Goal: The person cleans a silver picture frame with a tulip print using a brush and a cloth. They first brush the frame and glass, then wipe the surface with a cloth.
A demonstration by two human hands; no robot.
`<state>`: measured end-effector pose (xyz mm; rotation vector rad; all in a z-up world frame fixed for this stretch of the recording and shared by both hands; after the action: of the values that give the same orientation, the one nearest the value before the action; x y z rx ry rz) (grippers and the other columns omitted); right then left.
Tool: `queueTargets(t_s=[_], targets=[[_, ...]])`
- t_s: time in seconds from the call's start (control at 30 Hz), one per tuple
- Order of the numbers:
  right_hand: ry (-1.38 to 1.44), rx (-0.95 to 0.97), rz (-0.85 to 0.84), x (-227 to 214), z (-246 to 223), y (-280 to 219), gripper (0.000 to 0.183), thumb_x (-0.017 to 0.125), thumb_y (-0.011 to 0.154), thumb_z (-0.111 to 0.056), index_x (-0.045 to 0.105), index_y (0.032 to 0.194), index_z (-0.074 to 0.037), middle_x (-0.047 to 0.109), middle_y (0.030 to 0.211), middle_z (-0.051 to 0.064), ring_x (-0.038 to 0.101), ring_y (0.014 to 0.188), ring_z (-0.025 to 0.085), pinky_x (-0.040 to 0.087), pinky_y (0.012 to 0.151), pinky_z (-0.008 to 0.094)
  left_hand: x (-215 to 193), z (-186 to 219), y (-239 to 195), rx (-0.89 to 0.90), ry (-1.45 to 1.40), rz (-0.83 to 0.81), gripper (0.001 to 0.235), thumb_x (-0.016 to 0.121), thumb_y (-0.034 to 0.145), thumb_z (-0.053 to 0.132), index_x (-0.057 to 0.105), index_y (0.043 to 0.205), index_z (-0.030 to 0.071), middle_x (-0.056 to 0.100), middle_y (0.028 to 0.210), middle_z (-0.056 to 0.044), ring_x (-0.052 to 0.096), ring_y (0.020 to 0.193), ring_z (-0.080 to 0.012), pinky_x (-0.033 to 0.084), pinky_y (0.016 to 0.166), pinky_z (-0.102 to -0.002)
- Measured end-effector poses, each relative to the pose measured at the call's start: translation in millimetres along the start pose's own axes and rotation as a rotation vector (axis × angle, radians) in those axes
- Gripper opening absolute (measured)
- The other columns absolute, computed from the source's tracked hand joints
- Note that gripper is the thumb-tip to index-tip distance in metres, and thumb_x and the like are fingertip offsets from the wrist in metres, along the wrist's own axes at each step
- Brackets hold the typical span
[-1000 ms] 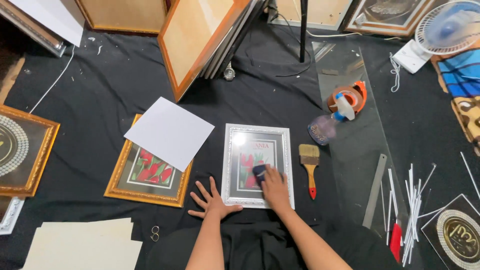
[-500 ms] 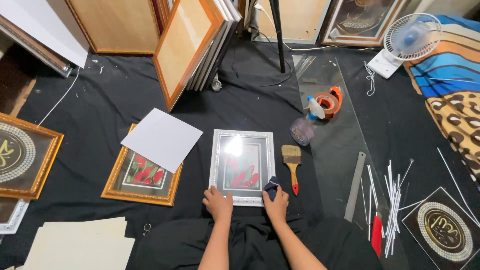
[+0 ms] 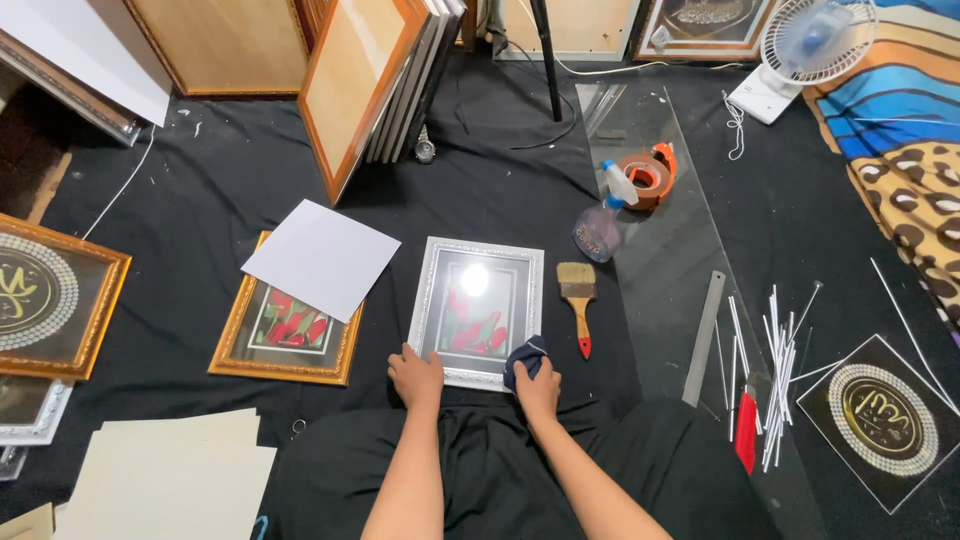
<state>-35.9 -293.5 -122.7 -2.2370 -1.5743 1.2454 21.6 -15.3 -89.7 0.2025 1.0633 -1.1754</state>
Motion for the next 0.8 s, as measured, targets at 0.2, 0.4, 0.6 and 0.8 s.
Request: queueTargets(t_s=[0.2,0.4,0.6,0.8], targets=[[0.070,0.066,0.016,-26,-20,-14,0.096,0.066,0.089,-0.065,0.035,0.160,-0.008,0.043,0.150,0.027,0.046,0.141,0.044,0.039,0.115,0.050,2,-19,17,-0.069,0.007,-0.017,0.067,0.058,0.095,0.053,0.055,0.146,0.009,0.051,0.126,-0.013,0.051,0.117,-0.0326,0.050,0.095,-0.051],[-0.198,-0.028,0.052,-81,-23,39,0.091,0.078,0.076,-0.063,0.056,0.143,-0.006,0.061,0.138,0.024,0.059,0.133,0.039,0.048,0.108,0.047,-35,13,-34,-0.031,-0.286,-0.258,0.080,0.030,0.108,0.065,0.055,0.148,0.002,0.056,0.143,-0.027,0.049,0.138,-0.0456,0.044,0.109,-0.057],[-0.216,-0.037,0.045,-122,-51,-34,0.073,0.068,0.080,-0.053,0.058,0.140,-0.011,0.067,0.131,0.024,0.062,0.128,0.039,0.053,0.100,0.049,-38,15,-63,-0.062,-0.571,-0.403,0.084,0.032,0.106,0.069,0.043,0.157,0.003,0.042,0.160,-0.022,0.035,0.150,-0.0393,0.033,0.121,-0.055],[-0.024,-0.058,0.044,-174,-73,-171,0.070,0.065,0.087,-0.033,0.048,0.153,-0.016,0.060,0.140,0.030,0.056,0.133,0.045,0.053,0.103,0.050,-150,81,-211,-0.146,-0.963,-0.714,0.083,0.034,0.105,0.062,0.013,0.165,0.009,0.012,0.171,-0.019,0.013,0.157,-0.0370,0.021,0.125,-0.055]])
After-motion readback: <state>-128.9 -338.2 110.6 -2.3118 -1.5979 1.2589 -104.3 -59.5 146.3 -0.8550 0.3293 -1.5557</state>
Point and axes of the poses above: each hand's wrist, its own y-axis towards the middle knuckle, its own x-axis out of the palm, z = x × y, the point moved 8 cm from there along y, towards the middle knuckle
